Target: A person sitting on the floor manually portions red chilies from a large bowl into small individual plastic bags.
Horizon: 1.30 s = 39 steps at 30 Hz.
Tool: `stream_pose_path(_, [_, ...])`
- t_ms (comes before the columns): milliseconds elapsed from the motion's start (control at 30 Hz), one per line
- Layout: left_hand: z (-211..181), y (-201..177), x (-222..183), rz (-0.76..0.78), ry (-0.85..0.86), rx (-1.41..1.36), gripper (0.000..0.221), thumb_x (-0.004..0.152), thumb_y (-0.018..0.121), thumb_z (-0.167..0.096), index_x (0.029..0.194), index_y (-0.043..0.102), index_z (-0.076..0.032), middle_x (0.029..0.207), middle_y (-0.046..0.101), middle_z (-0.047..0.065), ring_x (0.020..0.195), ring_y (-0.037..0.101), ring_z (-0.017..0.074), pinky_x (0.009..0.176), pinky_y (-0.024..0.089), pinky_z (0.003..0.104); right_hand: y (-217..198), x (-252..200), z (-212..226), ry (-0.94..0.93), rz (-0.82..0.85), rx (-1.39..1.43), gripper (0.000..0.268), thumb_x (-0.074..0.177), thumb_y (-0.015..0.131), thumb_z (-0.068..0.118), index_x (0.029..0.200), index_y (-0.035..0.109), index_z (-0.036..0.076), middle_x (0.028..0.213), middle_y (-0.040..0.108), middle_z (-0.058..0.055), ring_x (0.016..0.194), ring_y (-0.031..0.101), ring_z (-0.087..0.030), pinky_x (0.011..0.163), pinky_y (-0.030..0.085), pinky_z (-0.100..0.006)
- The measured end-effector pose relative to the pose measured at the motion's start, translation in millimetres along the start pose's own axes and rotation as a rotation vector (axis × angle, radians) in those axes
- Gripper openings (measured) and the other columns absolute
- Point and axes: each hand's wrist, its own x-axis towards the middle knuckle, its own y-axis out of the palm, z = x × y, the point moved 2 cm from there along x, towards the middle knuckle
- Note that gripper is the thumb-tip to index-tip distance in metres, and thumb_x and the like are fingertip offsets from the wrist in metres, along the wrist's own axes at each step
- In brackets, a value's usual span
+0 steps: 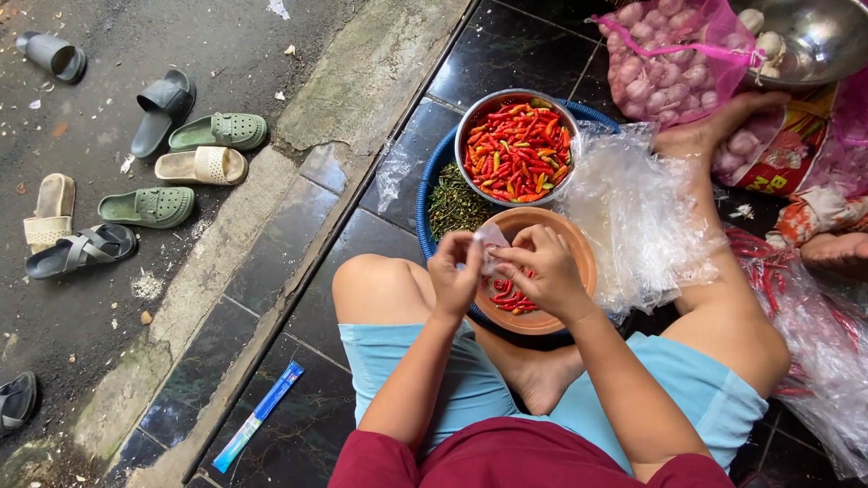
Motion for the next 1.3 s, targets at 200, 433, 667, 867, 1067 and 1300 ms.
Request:
stream_pose_path(200, [-2.9, -9.7, 43.6, -0.056, 0.025, -0.041, 0.003, 0.096, 0.07, -0.009, 0.098, 0.07, -0.007, 0.055, 0.058, 0.002, 0.05, 0.051, 0.0061, 0.05, 0.043, 0.02, 34.2, -27.3, -62.4, 0.302, -0.323, 0.456, 0.01, 0.093, 0.077, 0.01, 0.102, 0.081, 0.013, 0.092, 0.07, -0.006, 0.085, 0.068, -0.026, 0.078, 0.052, -0.034])
stream_pose_path(433, [-38.8, -10.6, 66.0, 0.168, 0.023, 0.203, 0.004, 0.093, 0.072, -0.015, 0.097, 0.074, -0.017, 0.05, 0.056, 0.002, 0.047, 0.047, 0.0084, 0.049, 0.04, 0.023, 126.8, -72.5, -97.2, 0.346, 0.573, -0.176, 0.025, 0.077, 0.082, 0.033, 0.101, 0.078, 0.027, 0.103, 0.068, -0.002, 0.104, 0.061, -0.027, 0.089, 0.051, -0.041])
stream_pose_path(667, [-39.2, -8.3, 61.5, 0.127, -0.024, 0.105, 0.005, 0.096, 0.071, -0.016, 0.099, 0.074, -0.015, 0.051, 0.057, 0.003, 0.05, 0.045, 0.0075, 0.05, 0.04, 0.021, 165.1, -104.1, -107.4, 0.152, 0.551, -0.238, 0.027, 0.074, 0.083, 0.041, 0.086, 0.068, 0.022, 0.101, 0.059, 0.002, 0.103, 0.055, -0.024, 0.084, 0.045, -0.039])
stream_pose_path(867, [-25.2, -14.8, 42.4, 0.066, -0.068, 0.05, 0.006, 0.097, 0.069, -0.014, 0.1, 0.073, -0.011, 0.051, 0.058, 0.002, 0.05, 0.045, 0.0053, 0.05, 0.038, 0.019, 75.9, -78.4, -87.3, 0.45, -0.099, 0.304, 0.01, 0.089, 0.082, 0.03, 0.096, 0.076, 0.027, 0.079, 0.071, 0.005, 0.083, 0.065, -0.02, 0.08, 0.052, -0.033])
stream_pose_path(1067, [-31.5, 4.1, 19.7, 0.15, -0.055, 0.046, 0.006, 0.096, 0.07, -0.013, 0.102, 0.072, -0.011, 0.051, 0.06, 0.004, 0.048, 0.046, 0.0076, 0.05, 0.039, 0.02, -62.7, -18.0, 15.6, 0.158, -0.474, 0.395, 0.005, 0.091, 0.082, 0.017, 0.092, 0.08, 0.013, 0.086, 0.072, -0.003, 0.079, 0.063, -0.025, 0.081, 0.049, -0.033])
stream_pose_path(1300, [-79.6, 15.5, 5.1, 0.221, -0.009, 0.038, 0.011, 0.097, 0.067, -0.01, 0.106, 0.072, -0.013, 0.048, 0.059, 0.003, 0.045, 0.047, 0.0091, 0.051, 0.041, 0.021, -60.4, 3.9, 28.3, -0.001, -0.356, 0.277, 0.015, 0.08, 0.087, 0.012, 0.083, 0.075, 0.019, 0.079, 0.072, 0.005, 0.071, 0.062, -0.021, 0.074, 0.046, -0.033])
